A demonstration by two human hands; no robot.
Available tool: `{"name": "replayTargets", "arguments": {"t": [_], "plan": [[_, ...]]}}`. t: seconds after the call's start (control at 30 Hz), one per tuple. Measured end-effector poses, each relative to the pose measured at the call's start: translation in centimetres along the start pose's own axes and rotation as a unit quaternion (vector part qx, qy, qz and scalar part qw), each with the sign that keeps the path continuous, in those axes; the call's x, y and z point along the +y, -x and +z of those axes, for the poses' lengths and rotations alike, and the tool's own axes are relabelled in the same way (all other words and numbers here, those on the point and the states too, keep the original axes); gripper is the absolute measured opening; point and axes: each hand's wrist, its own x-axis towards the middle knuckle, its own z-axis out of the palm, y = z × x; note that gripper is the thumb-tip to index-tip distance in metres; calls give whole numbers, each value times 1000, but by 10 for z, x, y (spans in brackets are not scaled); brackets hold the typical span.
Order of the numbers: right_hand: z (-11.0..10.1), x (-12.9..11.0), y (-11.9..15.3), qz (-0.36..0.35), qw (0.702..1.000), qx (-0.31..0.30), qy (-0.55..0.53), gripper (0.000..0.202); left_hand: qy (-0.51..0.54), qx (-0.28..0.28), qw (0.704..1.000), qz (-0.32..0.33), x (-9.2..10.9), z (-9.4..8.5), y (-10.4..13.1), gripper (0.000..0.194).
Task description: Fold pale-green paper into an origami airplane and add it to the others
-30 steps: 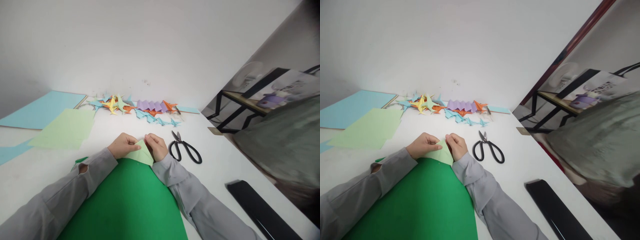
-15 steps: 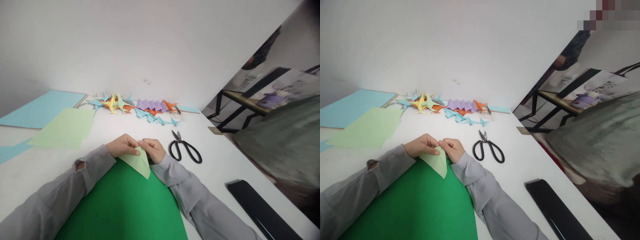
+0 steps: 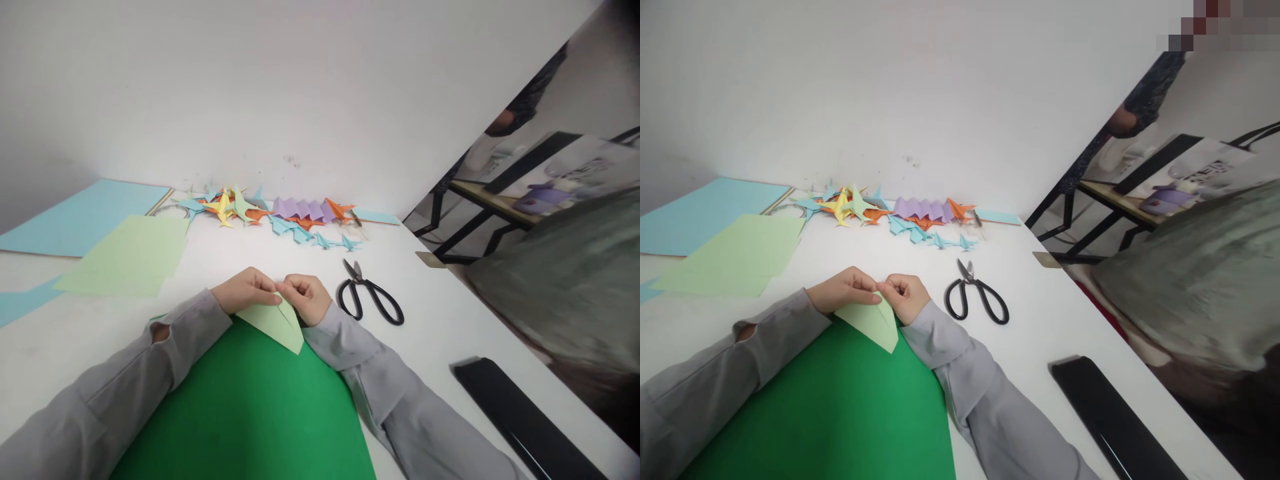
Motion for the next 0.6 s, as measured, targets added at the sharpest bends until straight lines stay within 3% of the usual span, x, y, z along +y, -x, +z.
{"name": "replayTargets", "arguments": {"t": [0.6], "plan": [[-1, -1, 0, -7, 1000, -8, -18, 49, 15, 10, 1000, -1, 0, 1, -1, 24]]}}
